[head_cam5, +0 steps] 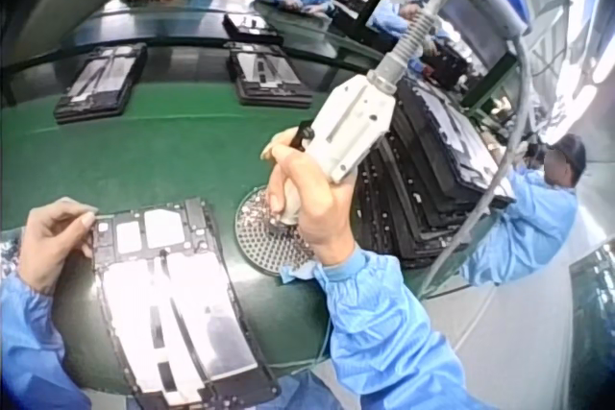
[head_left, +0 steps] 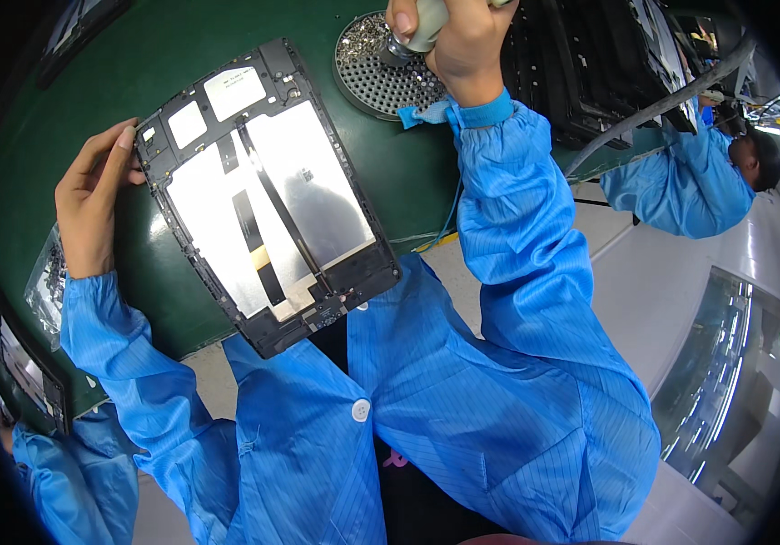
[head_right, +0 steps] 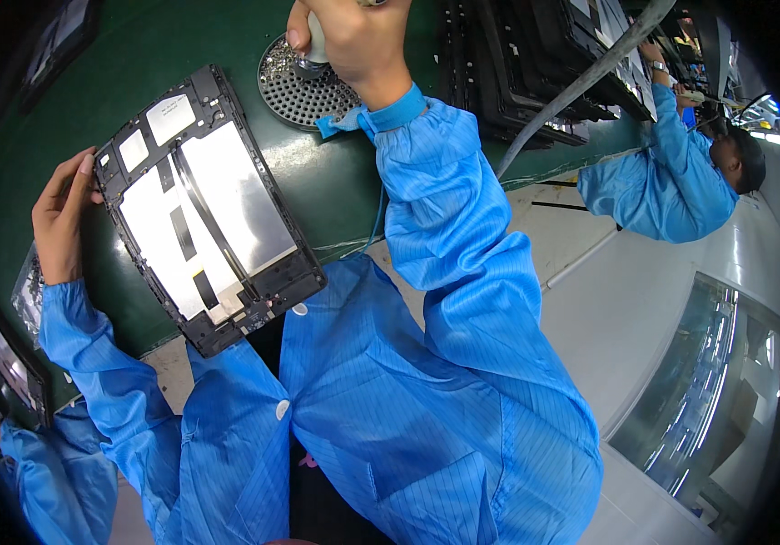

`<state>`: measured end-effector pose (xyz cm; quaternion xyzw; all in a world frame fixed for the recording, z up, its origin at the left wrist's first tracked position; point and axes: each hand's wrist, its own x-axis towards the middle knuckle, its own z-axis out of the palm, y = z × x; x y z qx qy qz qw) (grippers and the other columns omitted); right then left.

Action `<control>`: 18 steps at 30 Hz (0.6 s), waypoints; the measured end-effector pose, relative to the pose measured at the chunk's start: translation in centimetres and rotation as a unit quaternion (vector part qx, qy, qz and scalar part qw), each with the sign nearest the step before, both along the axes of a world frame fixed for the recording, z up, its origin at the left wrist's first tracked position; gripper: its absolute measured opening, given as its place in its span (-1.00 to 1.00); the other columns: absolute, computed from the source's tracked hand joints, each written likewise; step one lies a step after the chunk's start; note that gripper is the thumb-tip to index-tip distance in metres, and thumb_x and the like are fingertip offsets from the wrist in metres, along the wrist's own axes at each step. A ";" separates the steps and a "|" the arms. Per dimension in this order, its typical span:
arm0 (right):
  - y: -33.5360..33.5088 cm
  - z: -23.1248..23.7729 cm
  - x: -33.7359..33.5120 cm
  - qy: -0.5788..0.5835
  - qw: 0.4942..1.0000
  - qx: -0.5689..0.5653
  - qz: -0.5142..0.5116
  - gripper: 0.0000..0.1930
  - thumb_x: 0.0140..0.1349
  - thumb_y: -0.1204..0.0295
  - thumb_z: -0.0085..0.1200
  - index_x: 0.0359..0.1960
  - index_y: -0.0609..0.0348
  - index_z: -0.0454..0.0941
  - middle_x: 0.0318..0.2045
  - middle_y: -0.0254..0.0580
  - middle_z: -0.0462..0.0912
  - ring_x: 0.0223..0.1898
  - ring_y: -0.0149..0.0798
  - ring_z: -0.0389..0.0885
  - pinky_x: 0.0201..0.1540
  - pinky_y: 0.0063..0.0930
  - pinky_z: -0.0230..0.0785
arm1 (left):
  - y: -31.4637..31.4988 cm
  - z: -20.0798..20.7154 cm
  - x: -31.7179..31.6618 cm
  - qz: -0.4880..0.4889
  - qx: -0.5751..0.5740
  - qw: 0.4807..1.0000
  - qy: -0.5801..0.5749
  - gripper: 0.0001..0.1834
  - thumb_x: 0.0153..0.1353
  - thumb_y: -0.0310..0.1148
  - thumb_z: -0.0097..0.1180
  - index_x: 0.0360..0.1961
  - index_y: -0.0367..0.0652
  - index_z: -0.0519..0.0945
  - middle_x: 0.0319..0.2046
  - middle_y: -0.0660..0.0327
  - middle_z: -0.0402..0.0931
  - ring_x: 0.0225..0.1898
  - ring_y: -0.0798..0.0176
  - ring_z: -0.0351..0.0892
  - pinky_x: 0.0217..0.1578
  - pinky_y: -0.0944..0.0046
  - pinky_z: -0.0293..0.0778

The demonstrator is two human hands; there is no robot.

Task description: The person assembles tablet frames by placing metal components onto the edges and driving screws with an electric screwdriver, then places the assembled units onto a conveyor belt.

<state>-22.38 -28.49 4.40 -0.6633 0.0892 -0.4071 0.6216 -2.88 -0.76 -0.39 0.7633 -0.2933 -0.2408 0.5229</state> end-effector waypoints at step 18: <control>0.5 -0.6 0.2 -0.005 0.999 0.014 -0.035 -0.87 0.31 0.49 0.03 -0.23 0.33 0.51 -0.68 -0.24 0.49 -0.73 -0.45 0.41 -0.67 -0.61 0.24 | -0.3 -0.4 0.1 -0.052 -0.068 0.996 0.012 -0.74 0.34 -0.44 0.12 -0.03 -0.37 0.64 -0.29 0.24 0.49 -0.36 0.44 0.50 -0.25 0.48 0.44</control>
